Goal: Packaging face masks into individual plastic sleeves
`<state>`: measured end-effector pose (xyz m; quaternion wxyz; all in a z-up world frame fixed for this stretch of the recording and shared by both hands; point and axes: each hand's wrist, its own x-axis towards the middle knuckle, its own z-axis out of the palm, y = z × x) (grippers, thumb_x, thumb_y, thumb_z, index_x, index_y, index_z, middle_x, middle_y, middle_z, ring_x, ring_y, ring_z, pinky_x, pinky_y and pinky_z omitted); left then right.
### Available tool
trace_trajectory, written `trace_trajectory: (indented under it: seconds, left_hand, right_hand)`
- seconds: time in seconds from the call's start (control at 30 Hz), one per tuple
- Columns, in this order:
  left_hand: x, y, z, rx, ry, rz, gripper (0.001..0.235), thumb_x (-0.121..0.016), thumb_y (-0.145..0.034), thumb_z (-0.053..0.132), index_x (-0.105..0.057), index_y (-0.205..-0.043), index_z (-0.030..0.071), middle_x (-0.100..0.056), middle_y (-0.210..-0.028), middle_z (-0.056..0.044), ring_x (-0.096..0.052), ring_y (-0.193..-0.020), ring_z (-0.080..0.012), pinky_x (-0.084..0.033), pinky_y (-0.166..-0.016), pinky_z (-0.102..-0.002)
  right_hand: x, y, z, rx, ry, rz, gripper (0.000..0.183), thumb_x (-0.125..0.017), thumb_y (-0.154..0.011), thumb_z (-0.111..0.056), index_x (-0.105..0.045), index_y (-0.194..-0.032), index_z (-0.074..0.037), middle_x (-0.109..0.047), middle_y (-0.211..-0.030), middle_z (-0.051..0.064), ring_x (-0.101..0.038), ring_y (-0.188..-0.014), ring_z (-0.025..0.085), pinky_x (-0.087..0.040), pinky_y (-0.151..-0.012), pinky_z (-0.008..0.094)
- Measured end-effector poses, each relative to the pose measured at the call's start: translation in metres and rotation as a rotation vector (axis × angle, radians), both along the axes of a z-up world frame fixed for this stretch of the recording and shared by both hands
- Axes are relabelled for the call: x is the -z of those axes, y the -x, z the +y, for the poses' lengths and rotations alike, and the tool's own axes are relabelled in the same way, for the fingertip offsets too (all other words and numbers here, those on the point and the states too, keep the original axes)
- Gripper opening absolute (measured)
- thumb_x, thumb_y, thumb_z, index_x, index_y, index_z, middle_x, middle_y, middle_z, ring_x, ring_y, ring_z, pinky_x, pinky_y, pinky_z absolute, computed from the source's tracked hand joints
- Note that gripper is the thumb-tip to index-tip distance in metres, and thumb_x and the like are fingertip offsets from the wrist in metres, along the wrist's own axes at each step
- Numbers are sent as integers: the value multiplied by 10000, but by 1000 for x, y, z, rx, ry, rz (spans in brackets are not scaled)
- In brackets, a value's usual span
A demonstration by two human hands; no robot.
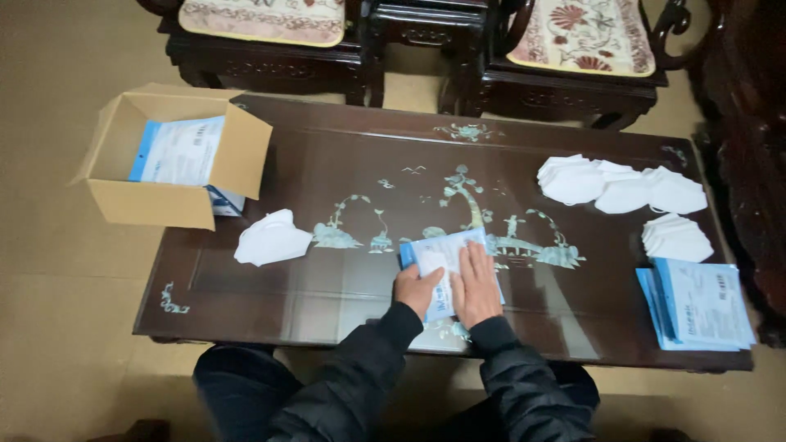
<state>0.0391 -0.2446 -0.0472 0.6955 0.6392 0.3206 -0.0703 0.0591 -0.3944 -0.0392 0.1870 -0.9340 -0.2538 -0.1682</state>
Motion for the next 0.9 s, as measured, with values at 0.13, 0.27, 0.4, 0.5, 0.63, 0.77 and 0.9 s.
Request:
trace_trajectory:
  seconds: [0.13, 0.27, 0.4, 0.5, 0.63, 0.77, 0.9]
  left_hand:
    - [21, -4, -2, 18, -51, -25, 395, -840, -829, 389, -778, -1090, 98, -781, -1005, -144, -720, -1069, -304, -538, -847, -463]
    - [-79, 5, 9, 148, 69, 27, 586, -681, -969, 373, -480, -1412, 47, -491, -1427, -188, -440, -1379, -345, -374, -1129, -525]
    - [-89, 13, 11, 201, 96, 45, 615, -615, -1043, 358, -436, -1550, 60, -479, -1550, -188, -397, -1454, -396, -373, -1187, -574]
    - [-65, 12, 11, 94, 98, 7, 533, -693, -1014, 310, -560, -1470, 68, -608, -1438, -180, -504, -1377, -393, -438, -1134, -566]
    - [-54, 10, 8, 4, 13, 19, 446, -795, -902, 317, -725, -1272, 78, -754, -1192, -138, -658, -1212, -339, -534, -986, -480]
    - [-55, 6, 6, -37, 2, 37, 261, -690, -873, 255, -797, -1067, 117, -810, -1042, -44, -722, -919, -189, -551, -814, -358]
    - [-53, 6, 6, -76, 79, 11, 242, -689, -876, 219, -764, -1068, 93, -805, -1051, -59, -714, -909, -172, -554, -830, -345]
  right_hand:
    - [-7, 2, 2, 26, 45, 19, 566, -478, -1056, -337, -445, -1540, -45, -390, -1623, 203, -335, -1518, 379, -224, -1255, 512]
    - [-7, 2, 1, 10, 54, -5, 571, -444, -1068, -375, -431, -1557, -80, -360, -1645, 183, -321, -1521, 383, -219, -1251, 507]
    - [-3, 2, 1, 18, 81, -6, 577, -423, -1072, -403, -423, -1564, -102, -353, -1646, 179, -313, -1525, 368, -204, -1261, 491]
    - [0, 2, 0, 27, 92, -13, 603, -440, -1061, -432, -408, -1570, -111, -347, -1640, 192, -307, -1525, 370, -198, -1268, 492]
    - [-18, 6, 6, -3, 104, -10, 596, -410, -1075, -429, -393, -1573, -102, -305, -1668, 181, -244, -1552, 374, -154, -1264, 524]
    - [-22, 6, 5, -91, 102, 33, 620, -371, -1088, -386, -314, -1585, -20, -250, -1682, 209, -216, -1569, 379, -166, -1268, 545]
    - [-17, 3, 5, -87, 144, 18, 616, -393, -1077, -374, -336, -1572, -10, -269, -1675, 211, -238, -1564, 354, -174, -1268, 520]
